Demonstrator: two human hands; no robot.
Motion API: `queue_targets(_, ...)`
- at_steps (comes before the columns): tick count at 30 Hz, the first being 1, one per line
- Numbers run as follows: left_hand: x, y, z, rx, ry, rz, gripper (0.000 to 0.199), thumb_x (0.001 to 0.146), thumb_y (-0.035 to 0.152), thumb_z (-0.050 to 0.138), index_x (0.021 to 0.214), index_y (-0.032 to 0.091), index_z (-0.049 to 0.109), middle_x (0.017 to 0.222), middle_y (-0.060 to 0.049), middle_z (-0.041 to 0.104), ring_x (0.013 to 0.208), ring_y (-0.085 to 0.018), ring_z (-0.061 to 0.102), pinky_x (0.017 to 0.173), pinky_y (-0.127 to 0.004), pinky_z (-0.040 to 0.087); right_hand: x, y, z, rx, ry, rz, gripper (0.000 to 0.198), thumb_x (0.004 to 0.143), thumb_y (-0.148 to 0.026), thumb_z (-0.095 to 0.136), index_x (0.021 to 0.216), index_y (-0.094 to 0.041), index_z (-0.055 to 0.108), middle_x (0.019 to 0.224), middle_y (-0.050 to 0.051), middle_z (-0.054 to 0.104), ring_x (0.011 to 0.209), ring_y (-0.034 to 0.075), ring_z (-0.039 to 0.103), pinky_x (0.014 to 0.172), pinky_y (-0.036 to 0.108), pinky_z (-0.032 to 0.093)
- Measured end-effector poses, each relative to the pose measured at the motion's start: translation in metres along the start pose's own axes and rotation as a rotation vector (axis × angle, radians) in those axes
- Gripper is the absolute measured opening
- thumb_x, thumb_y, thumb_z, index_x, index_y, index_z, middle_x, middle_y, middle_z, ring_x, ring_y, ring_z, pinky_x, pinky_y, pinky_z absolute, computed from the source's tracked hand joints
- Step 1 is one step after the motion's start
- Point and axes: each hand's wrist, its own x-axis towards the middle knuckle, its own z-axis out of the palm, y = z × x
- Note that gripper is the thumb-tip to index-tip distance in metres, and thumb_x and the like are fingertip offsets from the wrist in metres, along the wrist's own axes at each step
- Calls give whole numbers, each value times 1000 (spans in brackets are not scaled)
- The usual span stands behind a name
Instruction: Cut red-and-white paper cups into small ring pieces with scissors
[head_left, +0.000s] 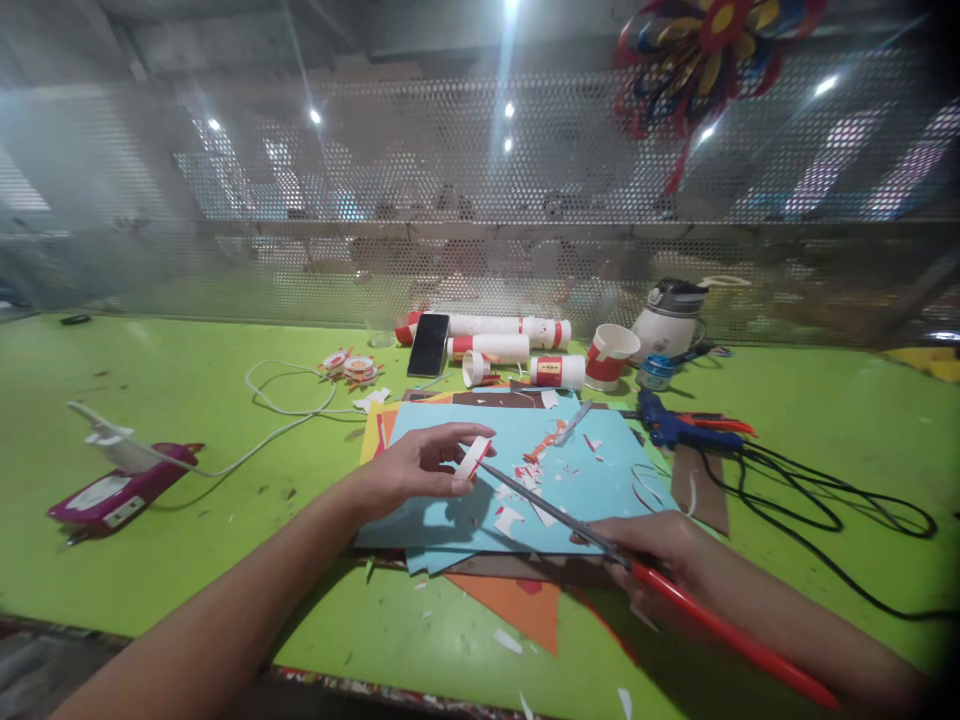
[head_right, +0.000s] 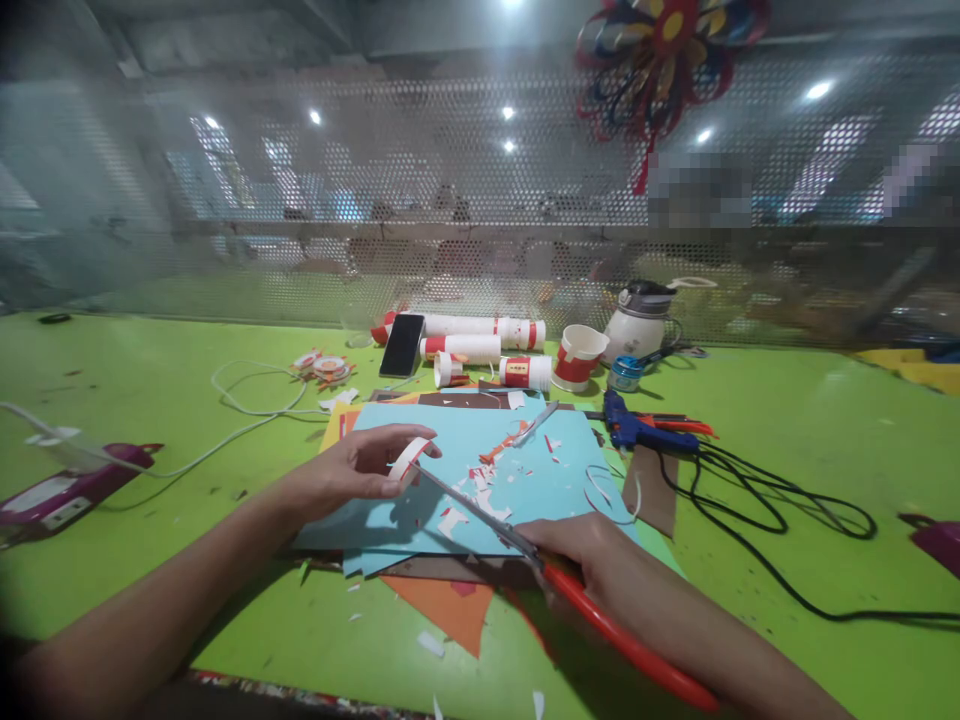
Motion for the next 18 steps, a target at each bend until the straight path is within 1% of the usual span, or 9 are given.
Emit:
queue_targets(3, 0, 1, 1, 13, 0, -13, 55, 72, 28, 76, 124, 27, 57, 119, -7, 59, 92, -16, 52, 78, -30, 41, -2, 9, 2, -7, -6, 6, 23, 90, -30, 49, 83, -17, 67, 71, -1, 59, 64, 13, 47, 57, 21, 38)
queue_targets(6, 0, 1, 2, 4, 3, -22, 57, 73, 28, 75, 126, 27, 55, 119, -8, 60, 93, -17, 53, 78, -31, 42, -3, 19, 5, -11, -24, 14, 19, 87, -28, 50, 75, -17, 59, 64, -4, 50, 58, 10, 40, 50, 20, 33)
queue_targets(8, 0, 0, 1, -14, 2, -21, 58, 73, 28, 75, 128, 27, 53, 118, -8, 60, 94, -18, 54, 79, -32, 42, -3, 20, 6, -17, -35, 30, 18, 87, -28, 49, 75, -18, 57, 63, -4, 47, 56, 9, 38, 49, 20, 30)
queue_targets(10, 0, -1, 0, -31, -4, -12, 59, 74, 28, 75, 129, 28, 52, 118, -8, 60, 94, -18, 55, 81, -33, 42, -3, 15, 5, -29, -37, 46, 22, 89, -31, 46, 78, -18, 60, 65, -3, 51, 58, 11, 42, 51, 21, 32)
queue_targets(12, 0, -2, -1, -37, -15, 1, 59, 73, 27, 75, 128, 28, 53, 120, -8, 59, 95, -18, 55, 83, -33, 42, -3, 6, 2, -43, -41, 70, 28, 90, -34, 45, 81, -18, 66, 70, 0, 59, 63, 14, 50, 54, 23, 37)
queue_targets(14, 0, -2, -2, -34, -20, 8, 58, 74, 28, 75, 128, 27, 53, 120, -9, 59, 98, -19, 56, 83, -34, 42, -2, -2, 0, -35, -51, 99, 28, 90, -34, 48, 81, -19, 70, 71, 1, 64, 66, 17, 56, 57, 25, 41)
queue_targets(18, 0, -2, -2, -47, -26, 20, 57, 74, 31, 74, 127, 26, 54, 118, -9, 60, 100, -20, 56, 83, -33, 41, -1, -8, -2, 29, -63, 99, 27, 90, -35, 51, 83, -19, 71, 70, 1, 67, 62, 15, 58, 55, 24, 45)
